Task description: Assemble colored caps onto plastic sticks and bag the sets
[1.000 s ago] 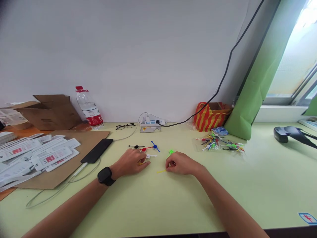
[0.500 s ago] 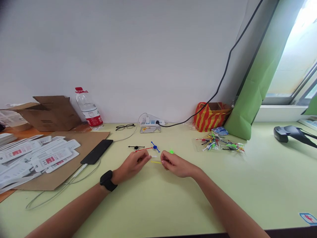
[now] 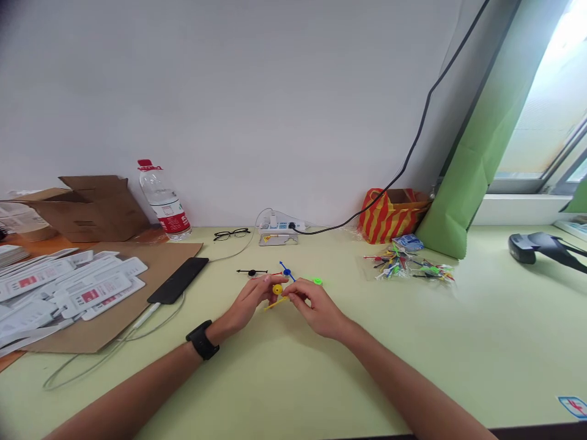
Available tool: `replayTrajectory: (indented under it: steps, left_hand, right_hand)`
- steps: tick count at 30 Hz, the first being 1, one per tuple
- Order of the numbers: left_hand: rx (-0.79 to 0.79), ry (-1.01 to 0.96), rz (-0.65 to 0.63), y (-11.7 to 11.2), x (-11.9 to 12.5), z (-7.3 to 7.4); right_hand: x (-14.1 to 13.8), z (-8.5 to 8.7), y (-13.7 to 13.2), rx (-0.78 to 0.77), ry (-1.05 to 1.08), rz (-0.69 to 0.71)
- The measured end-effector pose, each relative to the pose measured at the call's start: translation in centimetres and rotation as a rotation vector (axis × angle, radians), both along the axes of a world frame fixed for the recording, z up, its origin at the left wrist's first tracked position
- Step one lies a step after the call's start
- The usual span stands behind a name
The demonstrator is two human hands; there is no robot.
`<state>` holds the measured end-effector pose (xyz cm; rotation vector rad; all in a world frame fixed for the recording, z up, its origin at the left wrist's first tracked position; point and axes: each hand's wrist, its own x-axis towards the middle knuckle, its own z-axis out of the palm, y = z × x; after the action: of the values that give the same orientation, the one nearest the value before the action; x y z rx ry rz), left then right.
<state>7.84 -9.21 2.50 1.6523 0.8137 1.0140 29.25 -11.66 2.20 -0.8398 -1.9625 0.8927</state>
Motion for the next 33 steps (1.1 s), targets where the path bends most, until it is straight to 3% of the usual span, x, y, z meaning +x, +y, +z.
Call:
replayTrajectory:
  steps: [4, 8, 15, 22, 33]
  left_hand:
    - [0.045, 0.048, -0.155, -0.9, 0.5, 0.8]
    - [0.117, 0.073, -0.199, -1.4, 0.8, 1.1]
    - [0.247, 0.108, -0.112, -1.2, 0.7, 0.2]
    - [0.408, 0.19, -0.01, -0.5, 0.1, -0.6]
    - [0.451, 0.252, 0.004, -0.4, -0.2, 0.2]
  right_hand:
    - [-0.5, -0.4, -0.2, 0.048, 0.069, -0.001]
    - [-0.3, -0.2, -0.5, 0.062, 0.036, -0.025]
    - [0.3, 0.4, -0.5, 0.141, -0.102, -0.046]
    - [0.5, -0.3, -0.1, 0.193, -0.23, -0.172]
    - [0.5, -0.3, 0.0, 0.093, -0.158, -0.111]
